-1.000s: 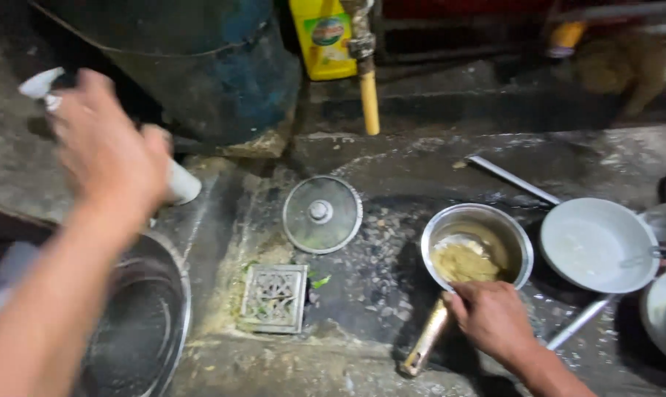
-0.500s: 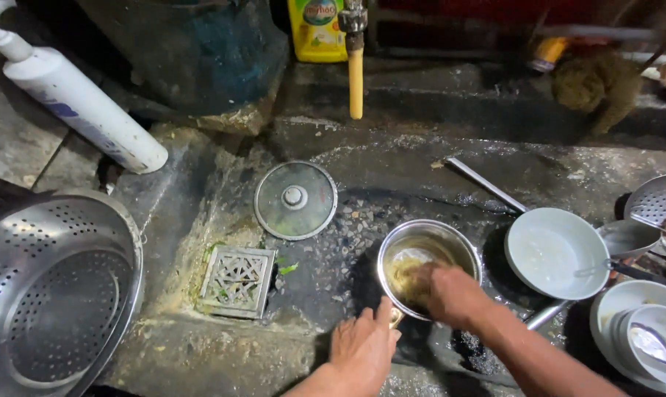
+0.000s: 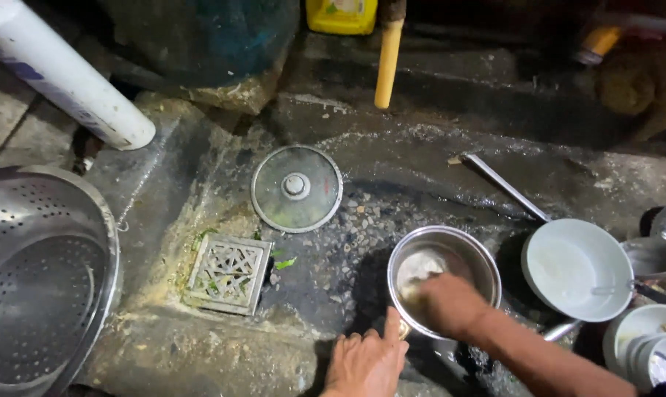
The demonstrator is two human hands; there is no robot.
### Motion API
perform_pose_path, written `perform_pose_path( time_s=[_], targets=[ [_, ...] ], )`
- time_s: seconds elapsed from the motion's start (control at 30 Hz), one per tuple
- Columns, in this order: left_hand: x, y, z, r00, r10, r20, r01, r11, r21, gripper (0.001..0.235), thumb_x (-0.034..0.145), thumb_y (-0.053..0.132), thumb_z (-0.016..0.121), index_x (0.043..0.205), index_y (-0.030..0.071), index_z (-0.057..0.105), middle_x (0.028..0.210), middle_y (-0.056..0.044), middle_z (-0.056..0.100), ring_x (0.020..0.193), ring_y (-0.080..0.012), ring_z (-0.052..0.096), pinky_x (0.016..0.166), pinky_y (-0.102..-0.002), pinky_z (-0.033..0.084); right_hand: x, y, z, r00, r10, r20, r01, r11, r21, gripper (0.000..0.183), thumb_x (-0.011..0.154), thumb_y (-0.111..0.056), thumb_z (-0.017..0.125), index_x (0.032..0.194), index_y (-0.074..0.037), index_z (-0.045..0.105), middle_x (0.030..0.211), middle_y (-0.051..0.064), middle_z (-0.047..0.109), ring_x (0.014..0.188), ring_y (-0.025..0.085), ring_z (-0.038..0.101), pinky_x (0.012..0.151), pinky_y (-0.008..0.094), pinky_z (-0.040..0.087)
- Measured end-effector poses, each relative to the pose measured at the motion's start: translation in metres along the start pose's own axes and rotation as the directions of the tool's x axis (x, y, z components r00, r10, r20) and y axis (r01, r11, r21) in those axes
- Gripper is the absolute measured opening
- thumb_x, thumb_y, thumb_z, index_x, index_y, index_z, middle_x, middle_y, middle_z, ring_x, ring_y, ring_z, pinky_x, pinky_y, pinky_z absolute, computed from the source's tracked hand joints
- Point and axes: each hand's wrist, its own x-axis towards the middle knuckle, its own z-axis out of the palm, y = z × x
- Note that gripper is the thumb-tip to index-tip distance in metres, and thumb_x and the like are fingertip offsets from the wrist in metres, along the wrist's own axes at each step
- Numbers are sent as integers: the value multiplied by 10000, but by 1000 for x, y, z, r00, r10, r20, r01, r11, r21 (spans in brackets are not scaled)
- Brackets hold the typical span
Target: The person washes a metal pot and several small white bowls in a concrete sink. They use a sponge and liquid soap to scrub the items, rinsing them under running water from a tap. The person handles the pot, bowls, and a wooden spoon during the cleaning process.
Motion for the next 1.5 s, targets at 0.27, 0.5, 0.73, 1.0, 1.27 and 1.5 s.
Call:
perform_pose_path(
  time_s=[0.27,0.5,0.73,1.0,1.27,1.5],
  targets=[
    [-17,3,-13,999,1,-46,0,1000,29,634,1047,423,474,1551,157,197,984,-228,669,928,-461,636,919,-619,367,23,51,38,972,204,-113,-219,966,-140,173,783,-321,661,771,-163,732,787,78,738,787,295,731,711,413,584],
    [-4,-1,-1,996,26,-90,-20,998,65,641,1054,434,477,1562,156,202,975,-212,680,915,-448,654,969,-635,352,60,48,33,977,91,-193,-111,989,-94,245,515,-325,736,609,-112,659,624,114,665,654,329,671,653,421,536],
    [-7,2,-8,999,46,-13,-46,999,0,671,1063,429,453,1589,134,158,1038,-300,643,949,-520,617,978,-678,330,18,20,23,965,207,158,-212,977,16,285,810,-293,533,847,-133,766,790,119,727,748,268,705,752,392,567],
    [-10,6,-17,1000,-27,8,27,999,-43,651,1069,449,401,1609,182,153,1060,-230,665,1042,-462,588,1073,-634,291,-61,-17,-39,887,-281,-366,396,871,292,134,851,-49,604,728,-98,623,629,55,579,579,228,544,567,373,423],
    [-1,-4,-2,983,30,-180,-1,987,158,624,1054,412,456,1550,79,275,903,-200,721,840,-432,687,931,-628,376,1,-46,-20,757,21,-653,320,859,399,116,818,-104,663,709,-101,625,667,32,550,580,204,520,569,349,415],
    [5,-1,4,985,112,-130,-79,969,234,333,1000,233,432,1293,76,452,915,-162,729,801,-413,711,806,-608,392,-23,-38,5,784,-28,-620,281,906,315,49,886,-163,616,854,-140,646,791,65,557,718,286,585,658,397,447]
  ],
)
